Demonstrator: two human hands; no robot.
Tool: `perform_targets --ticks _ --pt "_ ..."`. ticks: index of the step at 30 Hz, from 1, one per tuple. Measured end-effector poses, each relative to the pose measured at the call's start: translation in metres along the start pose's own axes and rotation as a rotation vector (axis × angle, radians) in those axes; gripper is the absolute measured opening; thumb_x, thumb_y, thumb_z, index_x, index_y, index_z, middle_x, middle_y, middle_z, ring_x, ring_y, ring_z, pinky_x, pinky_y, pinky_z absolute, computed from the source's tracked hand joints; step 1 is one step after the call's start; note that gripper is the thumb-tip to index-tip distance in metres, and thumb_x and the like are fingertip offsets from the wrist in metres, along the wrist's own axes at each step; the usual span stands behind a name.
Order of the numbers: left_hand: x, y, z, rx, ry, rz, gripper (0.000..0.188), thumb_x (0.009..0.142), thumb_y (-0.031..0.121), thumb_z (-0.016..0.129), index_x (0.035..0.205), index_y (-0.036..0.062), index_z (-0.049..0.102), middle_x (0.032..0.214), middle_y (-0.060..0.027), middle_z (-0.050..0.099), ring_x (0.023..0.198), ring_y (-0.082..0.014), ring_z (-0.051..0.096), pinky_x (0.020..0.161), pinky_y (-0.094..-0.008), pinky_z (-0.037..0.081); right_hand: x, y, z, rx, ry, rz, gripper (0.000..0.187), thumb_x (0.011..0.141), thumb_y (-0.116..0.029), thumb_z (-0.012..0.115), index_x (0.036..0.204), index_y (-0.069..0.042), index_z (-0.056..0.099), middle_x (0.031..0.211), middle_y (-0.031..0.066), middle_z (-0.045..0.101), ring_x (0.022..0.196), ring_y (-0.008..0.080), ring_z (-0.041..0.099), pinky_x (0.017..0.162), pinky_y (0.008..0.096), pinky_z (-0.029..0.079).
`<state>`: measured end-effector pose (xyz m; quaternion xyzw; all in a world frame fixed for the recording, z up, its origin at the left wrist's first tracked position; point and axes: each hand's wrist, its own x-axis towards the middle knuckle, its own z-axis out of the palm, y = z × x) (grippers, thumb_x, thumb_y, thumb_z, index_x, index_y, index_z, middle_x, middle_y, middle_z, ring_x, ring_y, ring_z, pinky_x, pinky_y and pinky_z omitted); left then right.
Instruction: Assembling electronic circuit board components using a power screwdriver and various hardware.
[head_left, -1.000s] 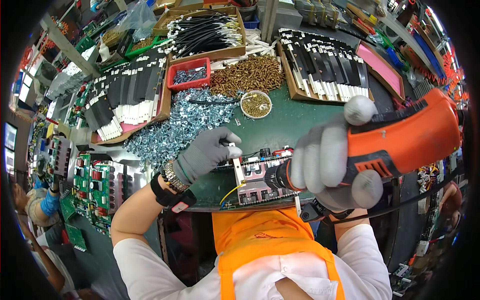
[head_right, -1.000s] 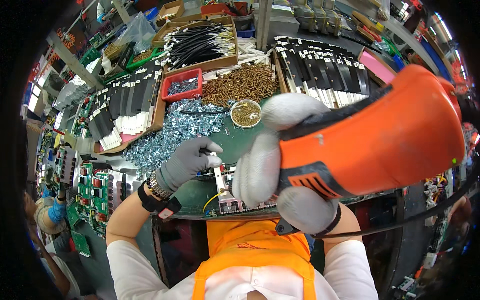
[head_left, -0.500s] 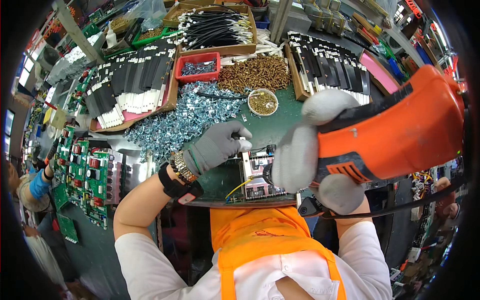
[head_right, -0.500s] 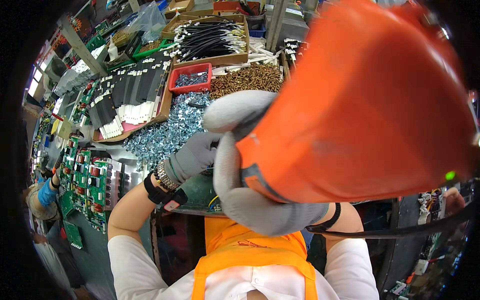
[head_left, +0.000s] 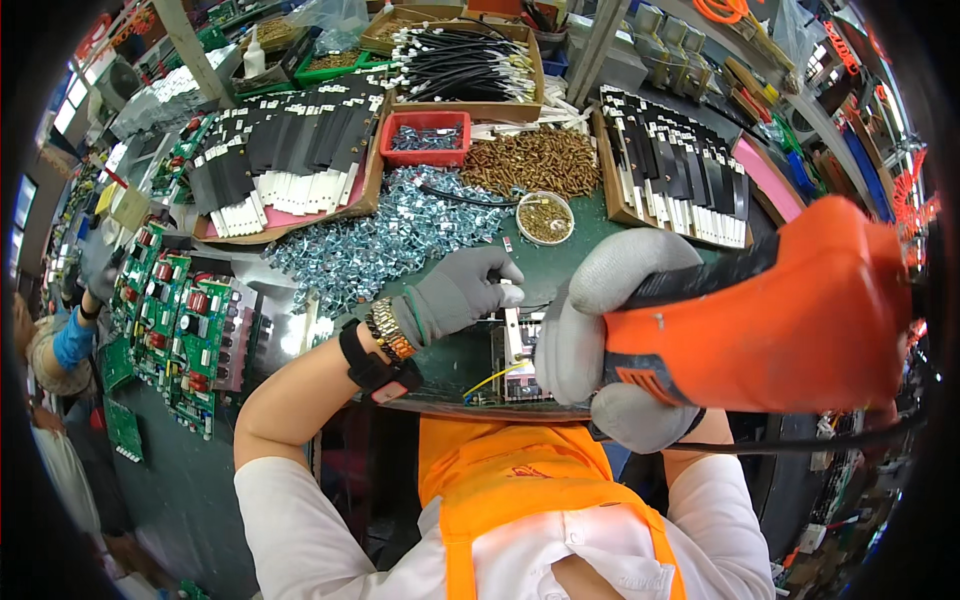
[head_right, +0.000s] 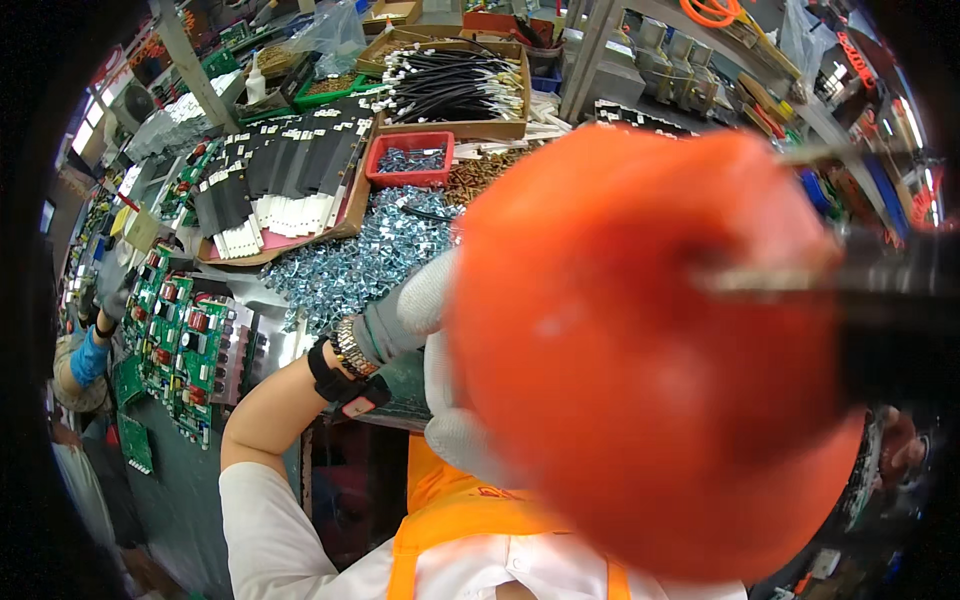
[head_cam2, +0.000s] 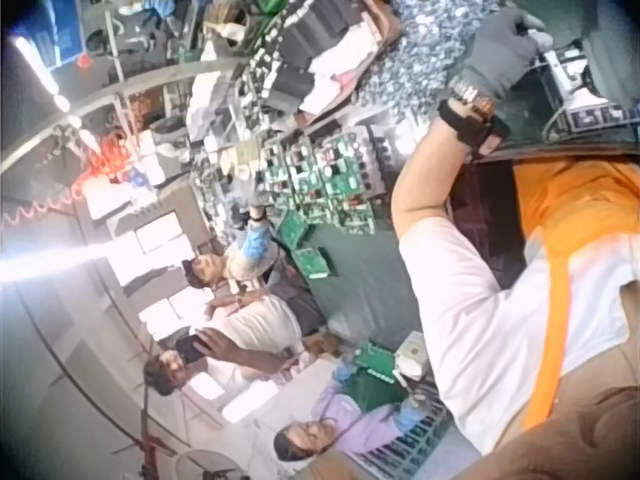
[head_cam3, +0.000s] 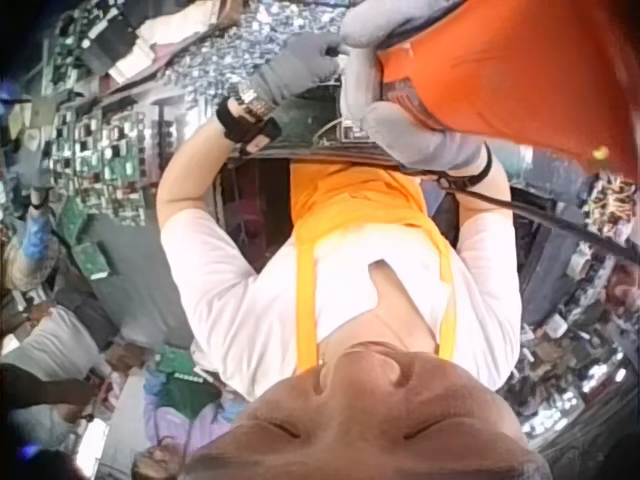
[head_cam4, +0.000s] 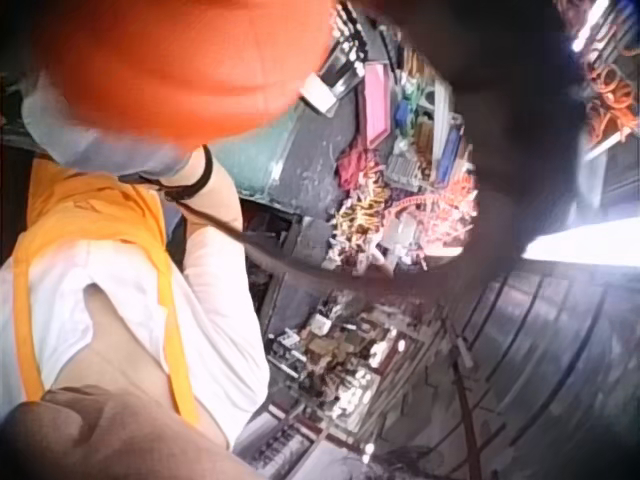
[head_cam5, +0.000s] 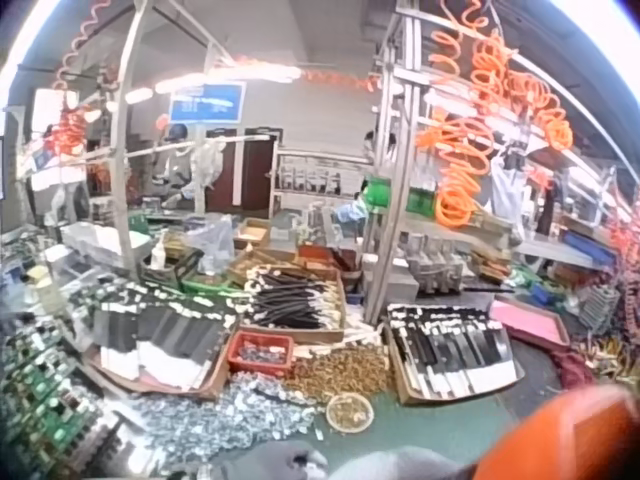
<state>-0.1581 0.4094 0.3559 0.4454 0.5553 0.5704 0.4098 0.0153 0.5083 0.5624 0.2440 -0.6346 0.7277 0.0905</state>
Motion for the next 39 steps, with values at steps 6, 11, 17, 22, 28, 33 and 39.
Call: perform_targets --ticks 6,11,17,22,28,33,39 --pt "0.004 0.003 0.004 0.257 -0.040 0.121 0.021 0.079 0.015 0.072 0.094 0.0005 0.066 0.081 -0.0069 0.065 0.075 -0.0135 0.060 0.070 -0.0287 0.049 -0.023 0.000 -0.015 -0.197 -0.006 0.176 0.062 0.080 -0.014 0.076 0.129 -0.001 0.040 0.079 0.0068 0.059 0.069 0.0184 0.060 0.064 0.0318 0.050" --pt "-0.003 0.013 0.000 0.232 -0.024 0.053 0.017 0.080 0.012 0.070 0.092 0.0005 0.067 0.083 -0.0079 0.066 0.078 -0.0146 0.062 0.072 -0.0297 0.049 -0.057 0.009 -0.019 -0.121 0.066 0.153 0.056 0.085 -0.018 0.070 0.129 0.000 0.040 0.084 0.0080 0.059 0.075 0.0183 0.060 0.070 0.0318 0.051" --pt "-0.007 0.043 0.005 0.235 -0.029 0.006 0.023 0.078 0.020 0.071 0.092 0.0024 0.067 0.085 -0.0106 0.067 0.080 -0.0201 0.064 0.075 -0.0337 0.050 -0.054 0.027 -0.021 0.108 0.036 0.023 0.051 0.091 -0.022 0.064 0.129 0.001 0.041 0.089 0.0095 0.058 0.083 0.0181 0.061 0.077 0.0317 0.052" --pt "-0.012 0.045 0.007 0.242 -0.027 -0.037 0.023 0.075 0.018 0.073 0.090 0.0022 0.067 0.084 -0.0097 0.068 0.079 -0.0187 0.065 0.072 -0.0324 0.051 -0.022 0.048 0.041 0.165 0.481 -0.157 0.074 0.083 -0.023 0.074 0.135 -0.002 0.026 0.064 -0.0001 0.042 0.049 0.0127 0.040 0.046 0.0278 0.034" --pt "0.027 0.039 -0.007 0.592 -0.043 -0.014 0.020 0.075 0.019 0.072 0.089 0.0050 0.071 0.084 -0.0127 0.070 0.077 -0.0248 0.068 0.070 -0.0357 0.052 -0.027 0.045 0.031 0.103 0.578 -0.221 0.070 0.089 -0.033 0.062 0.137 0.004 0.027 0.065 -0.0024 0.034 0.051 0.0076 0.031 0.045 0.0241 0.026" --pt "0.124 0.047 -0.010 0.883 0.005 0.177 0.034 0.080 0.017 0.062 0.113 0.0091 0.066 0.103 -0.0172 0.068 0.093 -0.0324 0.067 0.082 -0.0419 0.052 -0.074 0.012 -0.007 0.039 0.606 -0.227 0.063 0.090 -0.038 0.058 0.129 0.007 0.037 0.062 -0.0053 0.030 0.049 0.0052 0.027 0.044 0.0222 0.024" --pt "0.200 0.034 -0.032 1.296 -0.111 0.198 0.038 0.081 0.020 0.065 0.118 0.0108 0.063 0.109 -0.0167 0.066 0.102 -0.0326 0.063 0.089 -0.0423 0.049 -0.078 -0.010 -0.006 -0.002 0.719 -0.508 0.066 0.085 -0.020 0.071 0.133 0.000 0.031 0.055 -0.0006 0.047 0.038 0.0106 0.041 0.036 0.0267 0.036"
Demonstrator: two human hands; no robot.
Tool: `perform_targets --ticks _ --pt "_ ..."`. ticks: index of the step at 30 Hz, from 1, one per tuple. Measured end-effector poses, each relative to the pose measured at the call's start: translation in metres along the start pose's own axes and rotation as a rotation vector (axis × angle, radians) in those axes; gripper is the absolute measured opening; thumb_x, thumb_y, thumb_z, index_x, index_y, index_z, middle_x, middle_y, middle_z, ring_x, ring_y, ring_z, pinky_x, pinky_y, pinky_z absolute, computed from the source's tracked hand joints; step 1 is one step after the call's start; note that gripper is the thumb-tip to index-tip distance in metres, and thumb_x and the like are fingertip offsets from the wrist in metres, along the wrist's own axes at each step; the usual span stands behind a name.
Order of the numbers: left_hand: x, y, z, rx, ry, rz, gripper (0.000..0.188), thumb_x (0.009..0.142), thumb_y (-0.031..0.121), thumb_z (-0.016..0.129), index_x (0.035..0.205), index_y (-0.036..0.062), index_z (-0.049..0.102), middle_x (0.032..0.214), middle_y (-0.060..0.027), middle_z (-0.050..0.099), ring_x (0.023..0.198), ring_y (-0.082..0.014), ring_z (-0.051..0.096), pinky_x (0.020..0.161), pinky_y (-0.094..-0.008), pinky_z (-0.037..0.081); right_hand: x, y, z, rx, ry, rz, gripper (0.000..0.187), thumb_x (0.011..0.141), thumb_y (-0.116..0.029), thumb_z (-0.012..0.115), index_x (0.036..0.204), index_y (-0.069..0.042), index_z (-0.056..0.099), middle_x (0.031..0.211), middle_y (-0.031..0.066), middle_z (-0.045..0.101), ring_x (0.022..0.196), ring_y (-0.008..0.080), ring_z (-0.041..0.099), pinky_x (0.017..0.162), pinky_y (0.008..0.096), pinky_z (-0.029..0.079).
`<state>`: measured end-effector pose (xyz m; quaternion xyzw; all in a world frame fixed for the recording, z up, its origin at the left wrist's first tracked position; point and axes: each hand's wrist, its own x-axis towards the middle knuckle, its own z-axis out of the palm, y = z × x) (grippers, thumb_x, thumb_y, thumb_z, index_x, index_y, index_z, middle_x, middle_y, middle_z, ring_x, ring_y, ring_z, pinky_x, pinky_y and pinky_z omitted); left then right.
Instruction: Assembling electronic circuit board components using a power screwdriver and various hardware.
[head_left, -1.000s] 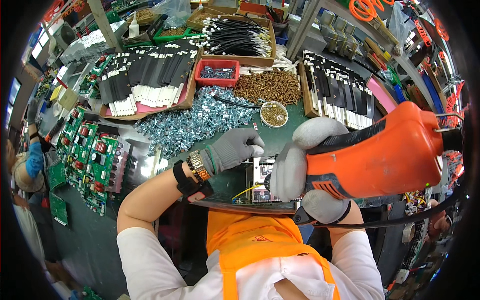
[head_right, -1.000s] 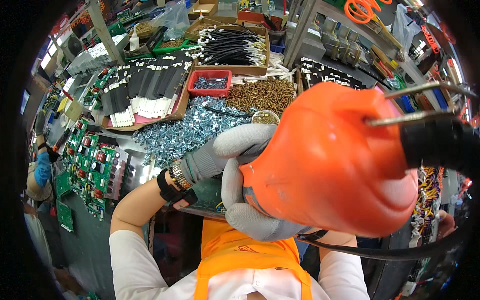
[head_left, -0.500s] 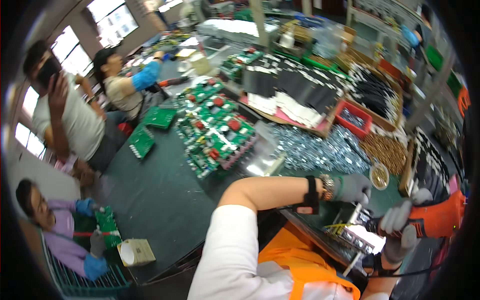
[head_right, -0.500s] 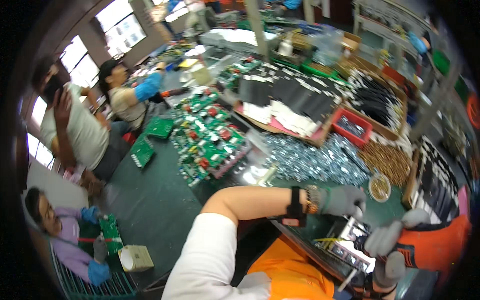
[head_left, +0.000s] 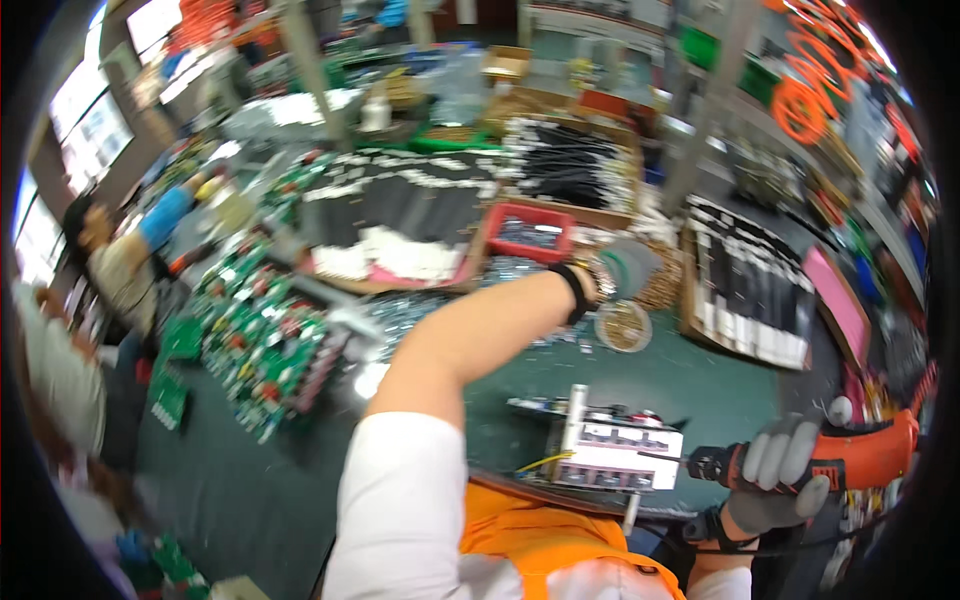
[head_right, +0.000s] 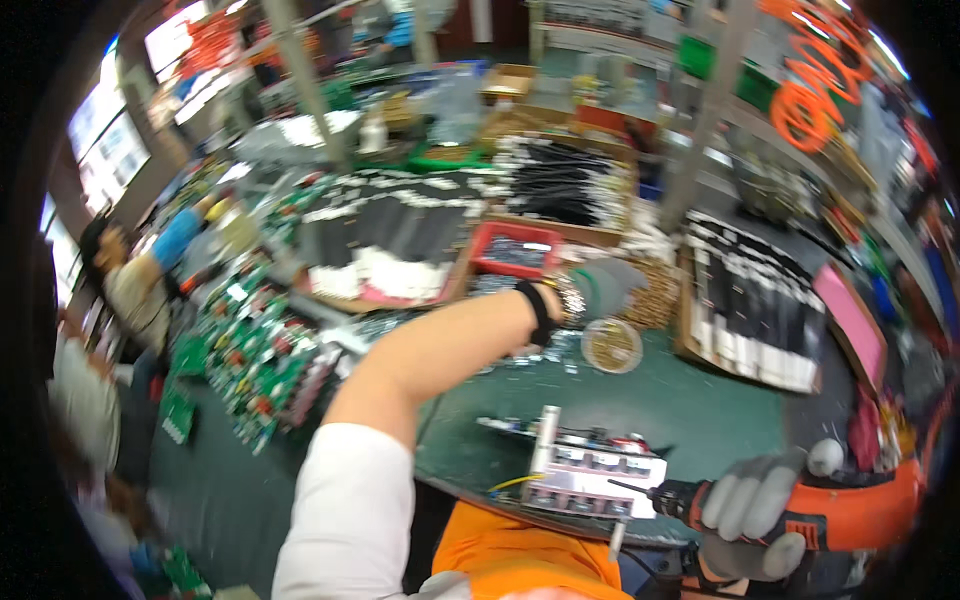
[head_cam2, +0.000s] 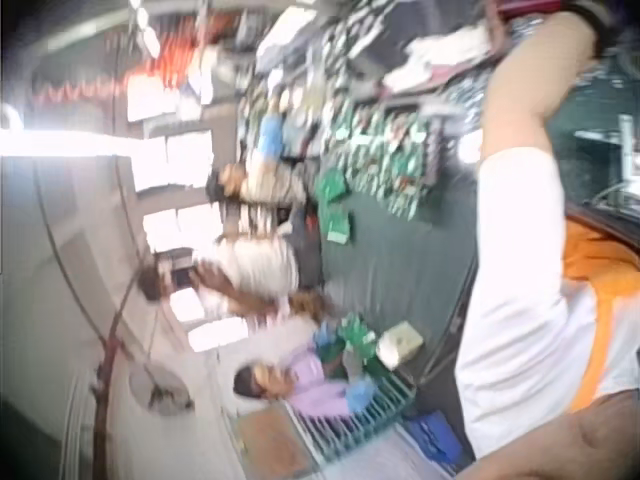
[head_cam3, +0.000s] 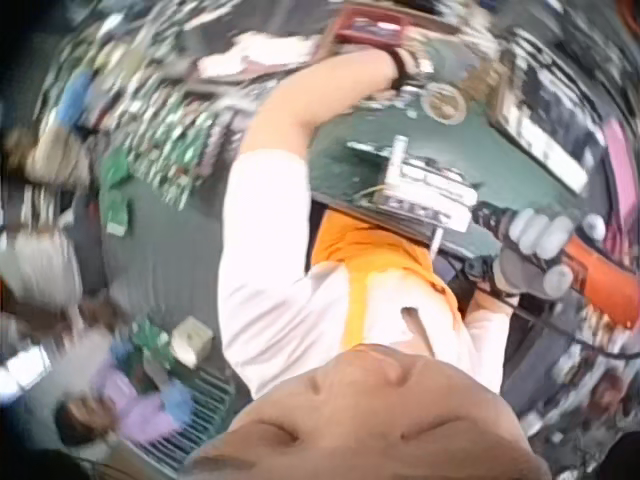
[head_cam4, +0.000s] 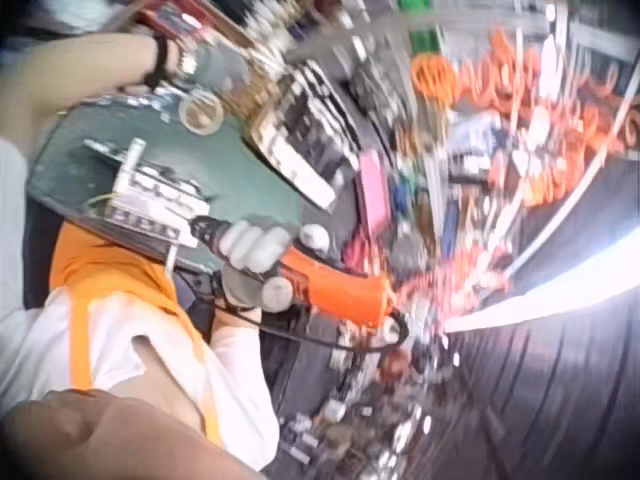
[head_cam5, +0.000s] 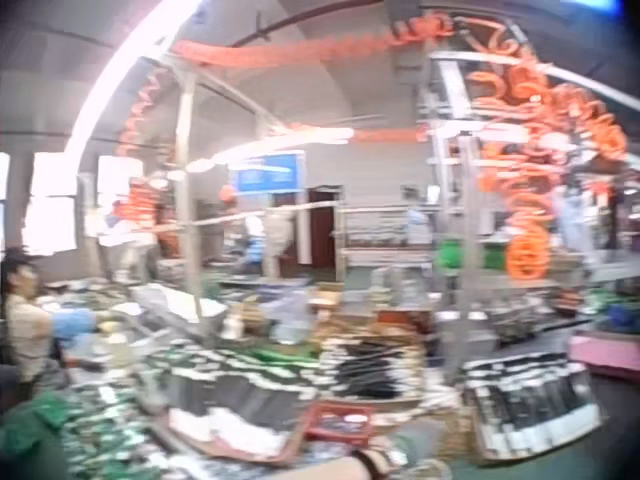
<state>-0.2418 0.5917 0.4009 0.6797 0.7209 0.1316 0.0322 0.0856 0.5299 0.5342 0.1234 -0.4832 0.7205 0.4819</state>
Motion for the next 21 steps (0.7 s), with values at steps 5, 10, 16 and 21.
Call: perform_targets --ticks 5,10,16,21 --pt "0.042 0.024 0.004 0.276 -0.238 0.012 0.039 0.084 0.007 0.056 0.122 0.0157 0.061 0.109 -0.0152 0.065 0.102 -0.0322 0.064 0.083 -0.0430 0.052 0.002 -0.027 -0.018 0.014 -0.045 -0.023 0.059 0.088 -0.017 0.068 0.133 -0.002 0.032 0.056 0.0019 0.050 0.040 0.0139 0.045 0.038 0.0299 0.038" --pt "0.063 0.022 0.034 0.274 -0.213 -0.170 0.031 0.090 0.011 0.054 0.120 0.0115 0.059 0.114 -0.0194 0.061 0.102 -0.0339 0.063 0.080 -0.0438 0.054 0.000 -0.036 -0.030 0.045 -0.082 0.021 0.060 0.088 -0.015 0.067 0.136 -0.004 0.033 0.056 0.0020 0.049 0.037 0.0130 0.042 0.037 0.0302 0.032" --pt "0.070 0.015 0.024 0.366 -0.252 -0.137 0.020 0.085 0.007 0.058 0.103 0.0064 0.066 0.100 -0.0140 0.068 0.098 -0.0306 0.066 0.078 -0.0406 0.055 -0.003 -0.051 -0.036 0.080 -0.088 0.050 0.062 0.087 -0.013 0.068 0.138 -0.007 0.034 0.058 0.0024 0.050 0.033 0.0107 0.036 0.034 0.0298 0.024" --pt "0.053 0.017 0.004 0.176 -0.090 -0.173 0.019 0.084 0.012 0.060 0.101 0.0081 0.067 0.100 -0.0142 0.068 0.094 -0.0329 0.066 0.078 -0.0400 0.053 -0.006 -0.048 -0.036 0.060 -0.045 -0.008 0.062 0.085 -0.014 0.071 0.136 -0.006 0.036 0.064 0.0042 0.055 0.037 0.0120 0.042 0.037 0.0289 0.030"
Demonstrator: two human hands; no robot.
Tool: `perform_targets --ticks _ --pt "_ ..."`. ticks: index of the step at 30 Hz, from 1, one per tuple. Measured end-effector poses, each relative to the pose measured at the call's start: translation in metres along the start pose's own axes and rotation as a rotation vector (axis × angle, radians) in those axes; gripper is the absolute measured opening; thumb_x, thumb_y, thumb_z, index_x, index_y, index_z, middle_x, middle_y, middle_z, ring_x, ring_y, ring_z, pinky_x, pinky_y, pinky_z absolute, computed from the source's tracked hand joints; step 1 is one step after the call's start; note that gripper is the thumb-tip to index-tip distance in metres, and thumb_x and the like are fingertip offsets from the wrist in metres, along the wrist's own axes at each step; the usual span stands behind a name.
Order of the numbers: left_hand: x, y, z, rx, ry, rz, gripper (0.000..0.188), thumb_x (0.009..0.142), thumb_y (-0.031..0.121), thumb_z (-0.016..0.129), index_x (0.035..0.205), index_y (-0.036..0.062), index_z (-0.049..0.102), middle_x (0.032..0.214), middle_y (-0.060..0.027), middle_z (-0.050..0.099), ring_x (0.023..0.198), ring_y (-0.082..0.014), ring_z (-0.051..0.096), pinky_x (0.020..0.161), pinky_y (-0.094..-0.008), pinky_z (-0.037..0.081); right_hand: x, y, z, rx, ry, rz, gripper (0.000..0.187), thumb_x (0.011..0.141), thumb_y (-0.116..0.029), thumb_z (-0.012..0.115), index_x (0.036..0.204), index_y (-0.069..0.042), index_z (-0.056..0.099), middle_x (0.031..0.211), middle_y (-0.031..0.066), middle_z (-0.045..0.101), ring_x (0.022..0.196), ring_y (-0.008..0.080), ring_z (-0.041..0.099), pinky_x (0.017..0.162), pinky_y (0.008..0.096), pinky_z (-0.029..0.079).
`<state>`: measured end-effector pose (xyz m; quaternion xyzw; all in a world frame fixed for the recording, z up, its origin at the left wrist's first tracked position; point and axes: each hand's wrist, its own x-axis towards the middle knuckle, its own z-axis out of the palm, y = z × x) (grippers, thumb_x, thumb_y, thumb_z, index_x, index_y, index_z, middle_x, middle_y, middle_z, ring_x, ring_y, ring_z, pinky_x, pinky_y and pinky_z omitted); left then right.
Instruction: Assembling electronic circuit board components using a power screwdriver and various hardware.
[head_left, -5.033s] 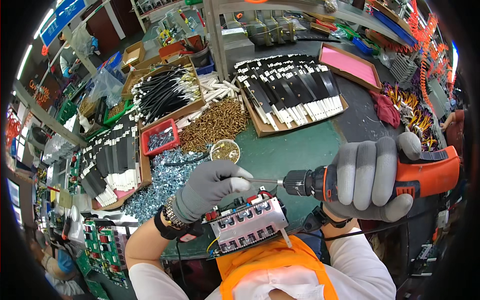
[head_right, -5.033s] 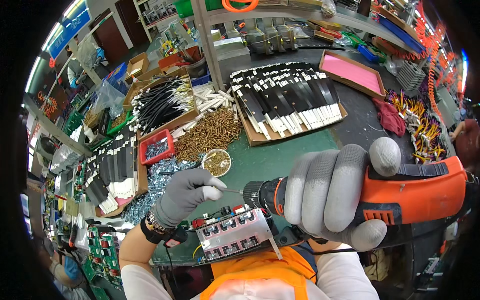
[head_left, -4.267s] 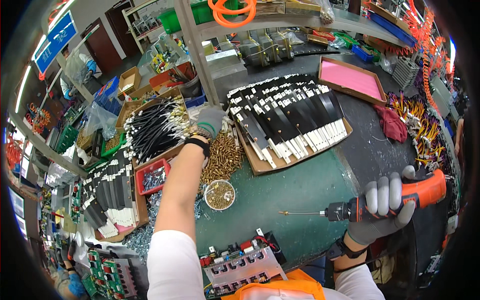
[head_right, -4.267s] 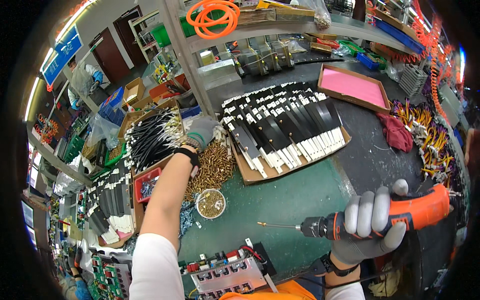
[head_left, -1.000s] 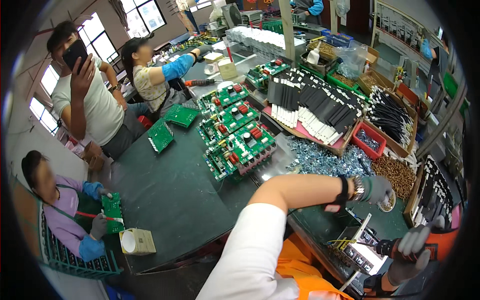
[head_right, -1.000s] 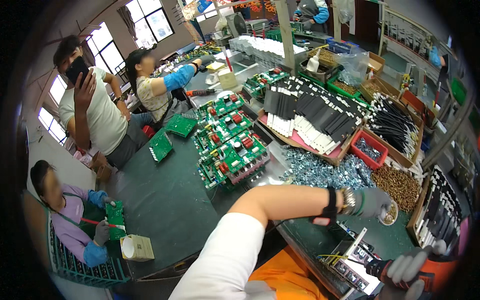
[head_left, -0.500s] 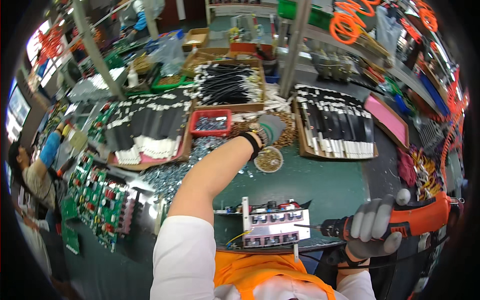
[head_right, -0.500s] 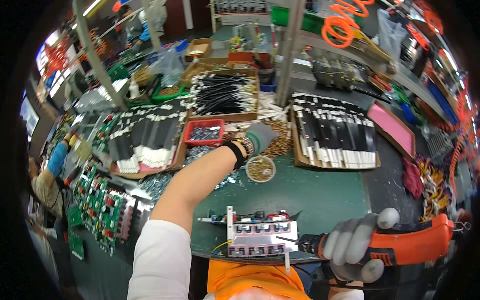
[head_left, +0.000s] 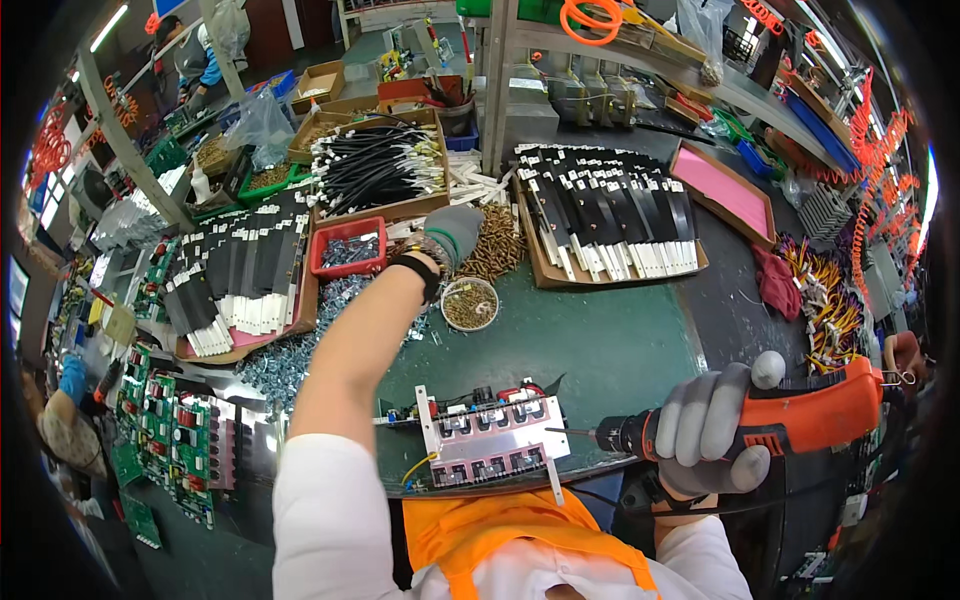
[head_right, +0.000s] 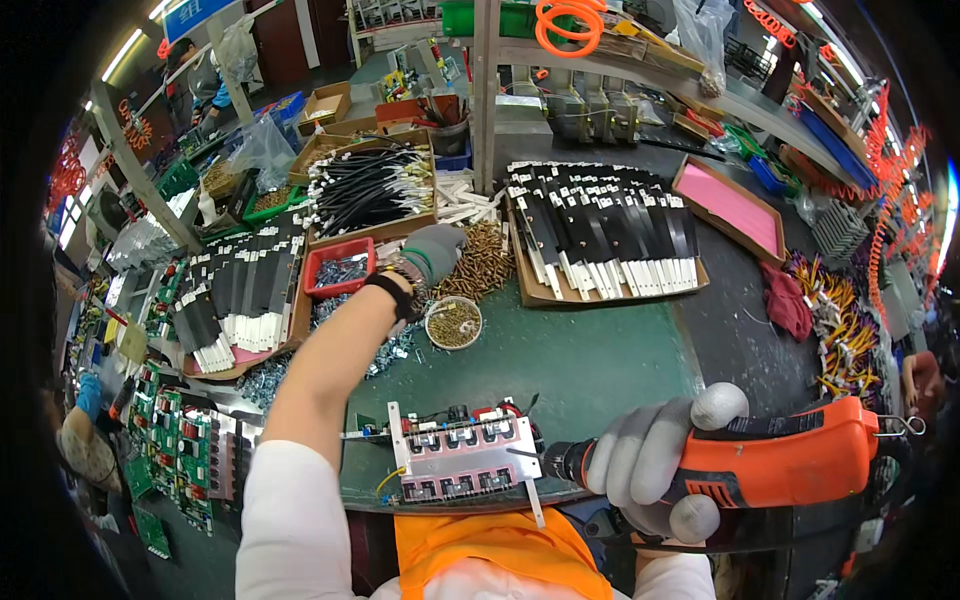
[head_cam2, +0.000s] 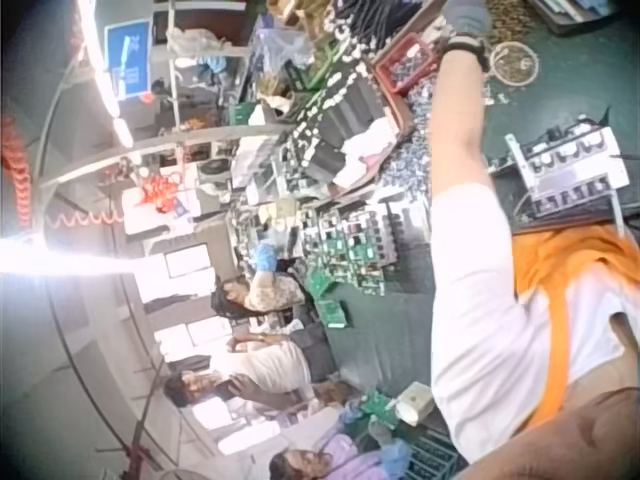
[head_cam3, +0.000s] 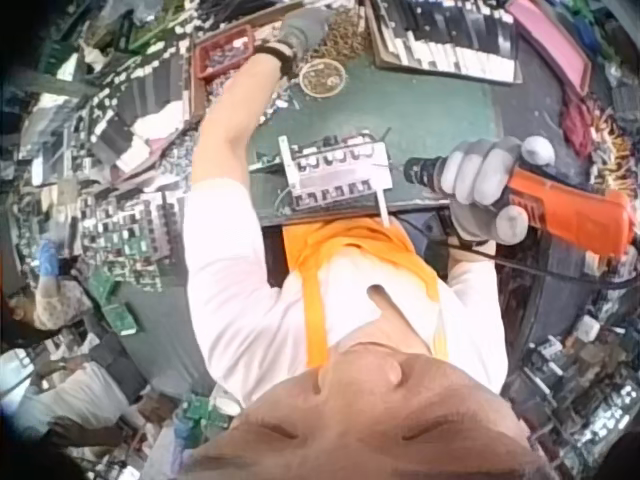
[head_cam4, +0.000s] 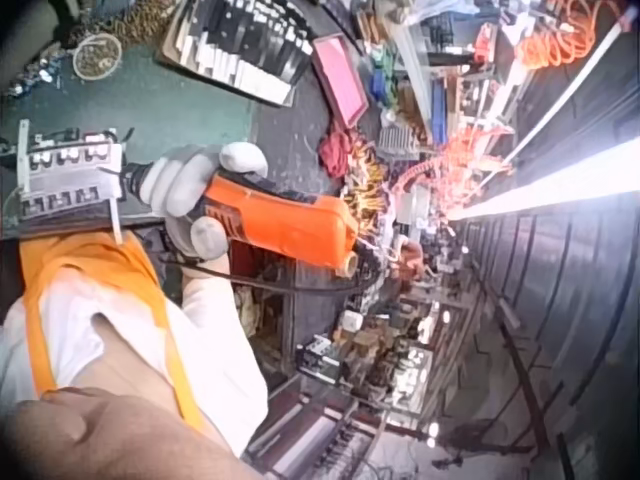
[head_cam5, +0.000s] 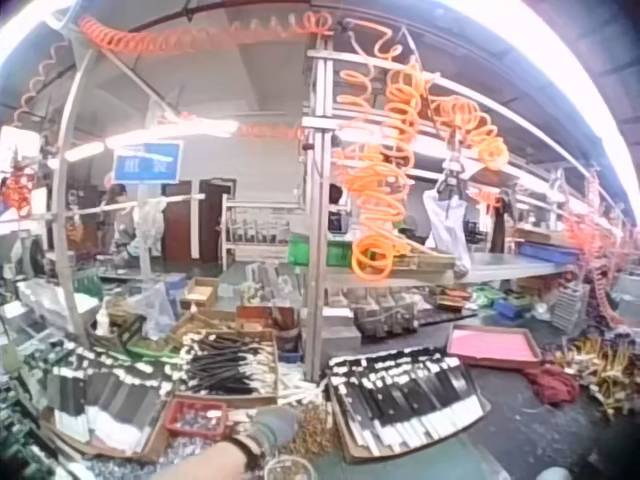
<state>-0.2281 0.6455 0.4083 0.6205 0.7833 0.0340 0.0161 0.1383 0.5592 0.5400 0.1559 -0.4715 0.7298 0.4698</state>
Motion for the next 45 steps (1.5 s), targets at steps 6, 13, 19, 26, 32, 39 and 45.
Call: perform_targets --ticks 6,13,19,26,32,39,45 --pt "-0.126 0.054 -0.075 -0.958 -0.093 0.170 0.015 0.079 0.015 0.071 0.084 0.0030 0.065 0.076 -0.0043 0.063 0.072 -0.0117 0.059 0.068 -0.0275 0.047 0.021 -0.007 0.002 -0.087 -0.003 -0.230 0.061 0.087 -0.022 0.071 0.135 -0.006 0.036 0.064 0.0007 0.052 0.043 0.0105 0.046 0.041 0.0279 0.040" --pt "-0.246 0.083 -0.084 -1.322 -0.269 0.002 0.021 0.087 0.011 0.064 0.105 0.0024 0.069 0.085 -0.0055 0.068 0.076 -0.0090 0.062 0.070 -0.0251 0.048 0.031 0.014 0.024 0.036 -0.078 -0.206 0.065 0.090 -0.024 0.068 0.141 -0.005 0.032 0.065 0.0012 0.054 0.041 0.0111 0.048 0.038 0.0268 0.040" --pt "-0.271 0.080 -0.069 -1.227 -0.121 0.113 0.021 0.087 0.009 0.062 0.105 0.0029 0.069 0.093 -0.0083 0.069 0.082 -0.0143 0.064 0.074 -0.0284 0.049 0.033 0.027 0.036 0.110 -0.247 -0.188 0.056 0.087 -0.015 0.068 0.131 0.002 0.038 0.062 -0.0008 0.051 0.043 0.0069 0.047 0.038 0.0225 0.039" --pt "-0.283 0.074 -0.068 -0.665 0.047 0.255 0.029 0.085 0.016 0.068 0.111 0.0041 0.067 0.098 -0.0105 0.068 0.087 -0.0201 0.064 0.079 -0.0305 0.049 0.033 0.051 0.053 0.069 -0.005 -0.052 0.057 0.090 -0.025 0.065 0.134 -0.002 0.037 0.063 -0.0042 0.042 0.046 0.0056 0.037 0.043 0.0238 0.032" --pt "-0.269 0.038 -0.070 -0.769 0.290 0.338 0.056 0.082 0.028 0.072 0.129 0.0046 0.054 0.117 -0.0148 0.060 0.101 -0.0274 0.059 0.086 -0.0340 0.047 0.023 0.076 0.042 0.111 0.023 0.241 0.069 0.083 -0.029 0.073 0.137 -0.010 0.035 0.076 0.0017 0.056 0.053 0.0165 0.049 0.052 0.0341 0.040" --pt "-0.263 0.009 0.001 -0.911 -0.034 0.107 0.050 0.090 0.041 0.062 0.121 0.0024 0.059 0.107 -0.0138 0.066 0.097 -0.0224 0.062 0.087 -0.0334 0.048 0.024 0.103 0.051 0.081 0.019 0.266 0.071 0.080 -0.025 0.077 0.135 -0.004 0.037 0.081 0.0043 0.059 0.060 0.0168 0.055 0.057 0.0336 0.047" --pt "-0.262 0.013 0.000 -1.005 -0.137 0.062 0.040 0.092 0.038 0.058 0.112 0.0042 0.063 0.098 -0.0141 0.067 0.091 -0.0243 0.064 0.083 -0.0334 0.048 0.035 0.114 0.067 -0.117 -0.076 0.372 0.063 0.081 -0.028 0.073 0.129 -0.007 0.039 0.070 0.0011 0.052 0.049 0.0140 0.045 0.048 0.0298 0.037"
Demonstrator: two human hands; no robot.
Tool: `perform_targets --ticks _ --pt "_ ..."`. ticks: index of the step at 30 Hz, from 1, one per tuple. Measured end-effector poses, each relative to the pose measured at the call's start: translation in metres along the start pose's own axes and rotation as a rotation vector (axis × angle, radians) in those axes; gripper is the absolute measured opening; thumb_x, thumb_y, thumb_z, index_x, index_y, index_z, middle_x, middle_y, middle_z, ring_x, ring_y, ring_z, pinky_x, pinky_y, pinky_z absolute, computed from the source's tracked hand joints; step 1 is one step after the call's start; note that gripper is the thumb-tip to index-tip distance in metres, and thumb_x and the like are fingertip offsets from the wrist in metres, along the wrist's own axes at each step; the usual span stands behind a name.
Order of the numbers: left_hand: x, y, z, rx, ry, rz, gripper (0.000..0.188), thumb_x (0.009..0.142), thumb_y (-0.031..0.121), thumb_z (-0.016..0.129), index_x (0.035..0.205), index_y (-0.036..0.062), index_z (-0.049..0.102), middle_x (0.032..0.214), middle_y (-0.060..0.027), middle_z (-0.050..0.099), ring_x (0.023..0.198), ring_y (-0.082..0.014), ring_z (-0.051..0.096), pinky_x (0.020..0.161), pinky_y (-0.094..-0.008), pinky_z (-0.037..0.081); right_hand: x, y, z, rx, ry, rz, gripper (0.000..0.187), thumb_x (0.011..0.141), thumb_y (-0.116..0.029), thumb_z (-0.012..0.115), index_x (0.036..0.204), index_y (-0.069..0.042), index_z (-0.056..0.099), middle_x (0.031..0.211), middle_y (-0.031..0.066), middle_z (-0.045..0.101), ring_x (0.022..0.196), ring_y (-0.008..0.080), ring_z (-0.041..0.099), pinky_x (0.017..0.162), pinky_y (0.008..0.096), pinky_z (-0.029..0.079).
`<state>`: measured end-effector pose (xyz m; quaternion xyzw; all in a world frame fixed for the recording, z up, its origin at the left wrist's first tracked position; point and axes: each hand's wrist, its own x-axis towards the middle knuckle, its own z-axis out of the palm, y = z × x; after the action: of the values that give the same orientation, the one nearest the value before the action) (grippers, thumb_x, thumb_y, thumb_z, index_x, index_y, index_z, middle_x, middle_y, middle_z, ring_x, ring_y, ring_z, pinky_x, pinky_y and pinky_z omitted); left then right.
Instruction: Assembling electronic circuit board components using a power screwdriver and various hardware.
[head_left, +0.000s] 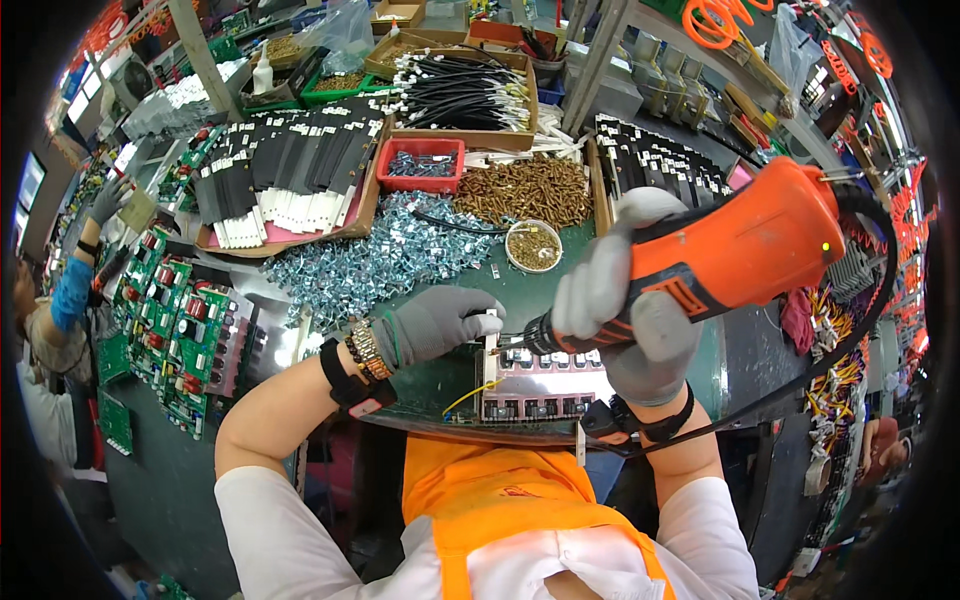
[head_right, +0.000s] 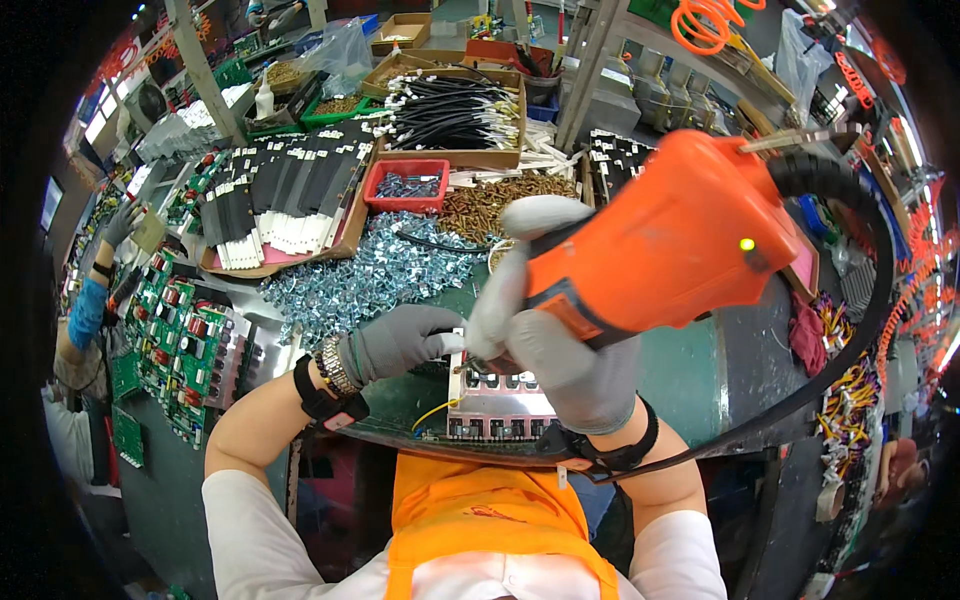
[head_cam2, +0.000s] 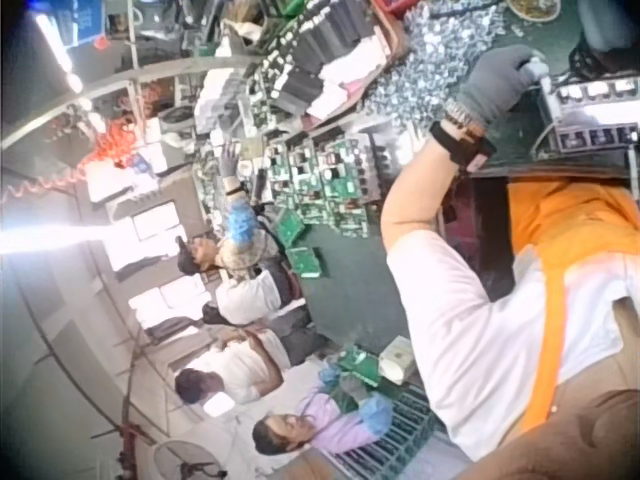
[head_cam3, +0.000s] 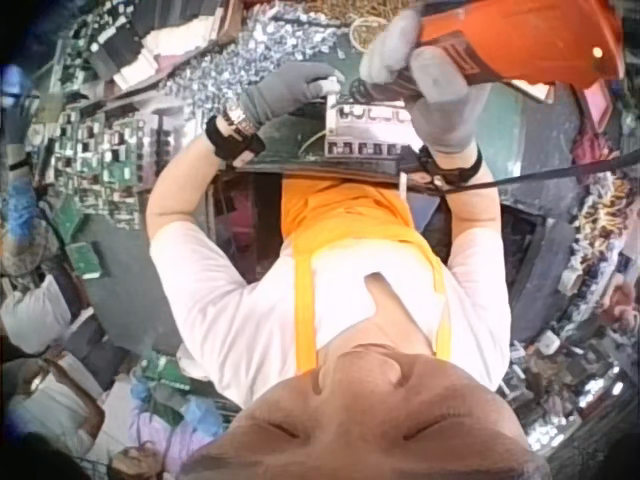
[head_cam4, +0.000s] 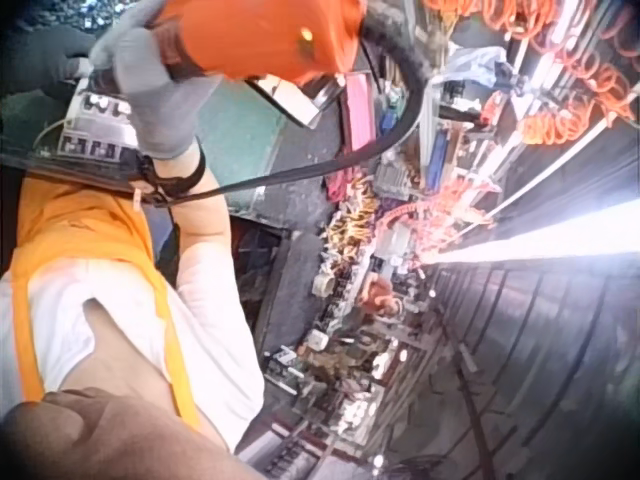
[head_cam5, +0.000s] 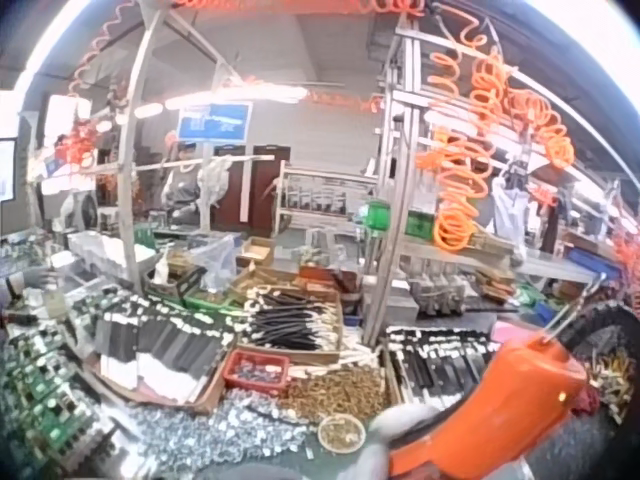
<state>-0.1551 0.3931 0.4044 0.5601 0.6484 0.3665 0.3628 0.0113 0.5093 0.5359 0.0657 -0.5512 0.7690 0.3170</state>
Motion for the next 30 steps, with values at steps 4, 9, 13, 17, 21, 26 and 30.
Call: perform_targets --ticks 4,9,13,17,21,26,30 --pt "0.015 -0.058 0.025 -0.103 0.116 0.183 0.029 0.091 0.032 0.058 0.104 0.0064 0.064 0.093 -0.0166 0.065 0.087 -0.0335 0.062 0.078 -0.0376 0.048 0.006 0.006 0.014 -0.061 -0.117 0.072 0.056 0.080 -0.026 0.077 0.119 -0.005 0.044 0.068 0.0024 0.054 0.052 0.0153 0.049 0.051 0.0316 0.042" --pt "0.026 -0.079 0.050 -0.143 0.157 0.241 0.028 0.091 0.031 0.056 0.103 0.0061 0.063 0.092 -0.0185 0.064 0.088 -0.0369 0.061 0.078 -0.0401 0.048 0.001 0.007 0.012 -0.122 -0.173 0.161 0.057 0.079 -0.028 0.079 0.118 -0.006 0.043 0.069 0.0030 0.055 0.056 0.0154 0.051 0.055 0.0324 0.044" --pt "0.012 -0.035 0.024 -0.031 0.072 0.143 0.032 0.092 0.031 0.055 0.108 0.0049 0.061 0.098 -0.0187 0.065 0.093 -0.0353 0.062 0.082 -0.0398 0.048 -0.001 0.011 0.010 -0.162 -0.203 0.199 0.058 0.079 -0.030 0.079 0.118 -0.008 0.042 0.070 0.0036 0.057 0.058 0.0155 0.053 0.058 0.0330 0.045" --pt "0.005 -0.025 0.024 -0.083 0.126 0.182 0.029 0.093 0.027 0.052 0.111 0.0055 0.061 0.099 -0.0149 0.066 0.093 -0.0303 0.063 0.082 -0.0370 0.048 0.011 -0.014 0.029 -0.175 -0.177 0.293 0.064 0.078 -0.049 0.076 0.113 -0.010 0.040 0.072 0.0046 0.059 0.060 0.0158 0.054 0.062 0.0326 0.044" --pt "0.001 -0.012 0.014 -0.111 0.078 0.113 0.026 0.093 0.025 0.052 0.109 0.0062 0.061 0.096 -0.0142 0.066 0.090 -0.0303 0.063 0.081 -0.0365 0.048 0.014 -0.010 0.023 -0.116 -0.253 0.251 0.086 0.070 -0.074 0.065 0.117 -0.007 0.039 0.074 0.0049 0.061 0.061 0.0156 0.053 0.062 0.0317 0.044" --pt "-0.003 -0.001 0.009 -0.013 0.094 0.144 0.023 0.093 0.023 0.051 0.105 0.0060 0.061 0.091 -0.0146 0.064 0.087 -0.0314 0.062 0.079 -0.0367 0.048 0.016 -0.008 0.022 -0.046 -0.183 0.219 0.128 0.053 -0.094 0.053 0.133 0.004 0.035 0.076 0.0028 0.056 0.060 0.0161 0.051 0.065 0.0328 0.043" --pt "-0.005 0.000 0.009 -0.031 0.093 0.130 0.023 0.092 0.022 0.051 0.105 0.0060 0.061 0.092 -0.0146 0.064 0.087 -0.0314 0.062 0.078 -0.0366 0.048 0.014 -0.013 0.031 -0.077 -0.030 0.223 0.121 0.057 -0.092 0.055 0.131 0.003 0.038 0.074 0.0027 0.054 0.058 0.0170 0.049 0.065 0.0354 0.041"
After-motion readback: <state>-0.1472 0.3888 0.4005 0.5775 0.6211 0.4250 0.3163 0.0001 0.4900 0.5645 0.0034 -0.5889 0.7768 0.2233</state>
